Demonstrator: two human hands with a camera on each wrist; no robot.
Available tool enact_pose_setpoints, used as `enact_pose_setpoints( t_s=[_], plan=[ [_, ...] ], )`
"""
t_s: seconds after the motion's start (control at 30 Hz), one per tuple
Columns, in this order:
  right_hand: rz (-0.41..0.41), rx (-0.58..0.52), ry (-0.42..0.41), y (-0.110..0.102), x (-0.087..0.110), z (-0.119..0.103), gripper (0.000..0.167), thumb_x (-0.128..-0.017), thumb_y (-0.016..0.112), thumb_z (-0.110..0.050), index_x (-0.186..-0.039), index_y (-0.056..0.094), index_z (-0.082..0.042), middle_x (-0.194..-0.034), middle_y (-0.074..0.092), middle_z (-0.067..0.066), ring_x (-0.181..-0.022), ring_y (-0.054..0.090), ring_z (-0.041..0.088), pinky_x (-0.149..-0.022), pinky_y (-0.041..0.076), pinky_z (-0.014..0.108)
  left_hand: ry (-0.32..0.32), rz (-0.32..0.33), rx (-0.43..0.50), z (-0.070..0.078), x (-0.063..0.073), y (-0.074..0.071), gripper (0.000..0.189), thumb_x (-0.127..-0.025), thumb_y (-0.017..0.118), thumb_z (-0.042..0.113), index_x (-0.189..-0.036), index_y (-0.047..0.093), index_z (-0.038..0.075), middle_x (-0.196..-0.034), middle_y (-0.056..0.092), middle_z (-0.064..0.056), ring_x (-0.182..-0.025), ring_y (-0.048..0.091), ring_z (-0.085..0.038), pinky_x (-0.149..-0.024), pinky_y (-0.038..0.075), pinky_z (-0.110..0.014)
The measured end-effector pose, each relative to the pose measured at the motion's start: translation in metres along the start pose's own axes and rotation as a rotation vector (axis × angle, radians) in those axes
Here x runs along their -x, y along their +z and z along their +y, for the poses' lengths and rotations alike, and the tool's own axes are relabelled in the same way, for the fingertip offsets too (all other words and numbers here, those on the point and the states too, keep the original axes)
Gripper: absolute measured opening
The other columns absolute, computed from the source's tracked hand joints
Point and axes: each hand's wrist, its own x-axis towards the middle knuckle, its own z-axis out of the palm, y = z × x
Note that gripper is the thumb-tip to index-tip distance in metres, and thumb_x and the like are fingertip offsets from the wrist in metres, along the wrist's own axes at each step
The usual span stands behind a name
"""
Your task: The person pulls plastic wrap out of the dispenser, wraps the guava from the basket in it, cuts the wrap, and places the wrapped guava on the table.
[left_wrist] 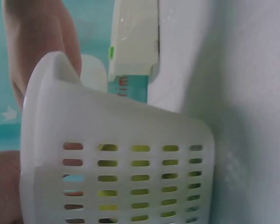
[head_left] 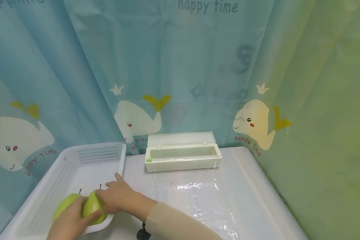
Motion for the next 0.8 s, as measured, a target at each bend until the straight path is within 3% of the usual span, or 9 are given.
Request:
enact_pose_setpoints(
  t_s=[0.07,0.2,0.3,0.43,0.57,0.63,0.7,0.8],
  plan=[
    [0.035,-0.003,-0.009,0.003,0.000,0.001,0.056,-0.091,0.065,-0.044,-0.143,0.044,-0.045,-0.130,0.060,-0.027,-0.138,0.041,0.001,-0.123,0.015,0.038,-0.014,0.038,0.012,0.001,0.001,0.000,0.092,-0.084,0.071,0.058,-0.130,0.044,-0.016,-0.117,0.059,-0.034,-0.089,0.064,-0.034,-0.066,0.049,-0.043],
    [0.155,-0.049,-0.047,0.002,0.004,0.005,0.058,-0.091,0.065,-0.032,-0.145,0.045,-0.041,-0.134,0.059,-0.023,-0.137,0.044,0.008,-0.120,0.025,0.040,0.001,0.162,0.056,0.003,0.004,-0.001,0.084,-0.087,0.073,0.049,-0.132,0.042,-0.016,-0.118,0.057,-0.037,-0.095,0.062,-0.043,-0.071,0.050,-0.050],
    [0.232,-0.097,-0.068,-0.002,0.007,0.008,0.061,-0.092,0.065,-0.028,-0.148,0.043,-0.037,-0.142,0.055,-0.016,-0.137,0.046,0.011,-0.118,0.031,0.040,0.008,0.251,0.087,0.003,0.006,-0.003,0.087,-0.088,0.073,0.047,-0.139,0.038,-0.015,-0.125,0.052,-0.040,-0.107,0.055,-0.053,-0.079,0.047,-0.063],
    [0.348,-0.117,-0.097,-0.006,0.013,0.010,0.061,-0.093,0.064,-0.025,-0.150,0.042,-0.032,-0.148,0.051,-0.011,-0.135,0.048,0.007,-0.107,0.043,0.027,0.031,0.349,0.137,0.006,0.009,-0.004,0.088,-0.090,0.071,0.046,-0.146,0.033,-0.011,-0.131,0.047,-0.038,-0.114,0.047,-0.055,-0.083,0.041,-0.070],
    [0.509,-0.180,-0.127,-0.008,0.021,0.013,0.059,-0.091,0.065,-0.019,-0.147,0.049,-0.025,-0.149,0.051,-0.005,-0.134,0.049,0.004,-0.095,0.047,0.014,0.056,0.440,0.185,0.011,0.014,-0.005,0.081,-0.091,0.073,0.039,-0.148,0.035,-0.006,-0.132,0.046,-0.033,-0.114,0.045,-0.051,-0.083,0.041,-0.069],
    [0.573,-0.241,-0.134,-0.010,0.025,0.016,0.059,-0.088,0.068,-0.017,-0.145,0.052,-0.023,-0.149,0.051,-0.004,-0.133,0.050,0.005,-0.092,0.047,0.011,0.067,0.482,0.206,0.015,0.016,-0.005,0.078,-0.090,0.075,0.034,-0.148,0.037,-0.003,-0.131,0.045,-0.032,-0.110,0.049,-0.050,-0.081,0.048,-0.062],
    [0.622,-0.306,-0.139,-0.012,0.030,0.019,0.060,-0.085,0.071,-0.015,-0.143,0.055,-0.022,-0.148,0.051,-0.004,-0.132,0.051,0.005,-0.092,0.046,0.010,0.083,0.511,0.232,0.020,0.019,-0.006,0.075,-0.089,0.076,0.030,-0.147,0.039,-0.001,-0.130,0.045,-0.032,-0.102,0.057,-0.049,-0.072,0.058,-0.045],
    [0.690,-0.404,-0.160,-0.016,0.037,0.024,0.059,-0.083,0.075,-0.014,-0.139,0.058,-0.021,-0.147,0.053,-0.002,-0.131,0.052,0.005,-0.096,0.043,0.010,0.104,0.525,0.279,0.028,0.022,-0.008,0.075,-0.088,0.078,0.026,-0.148,0.039,0.003,-0.132,0.046,-0.032,-0.087,0.068,-0.045,-0.053,0.055,-0.019]
  ],
)
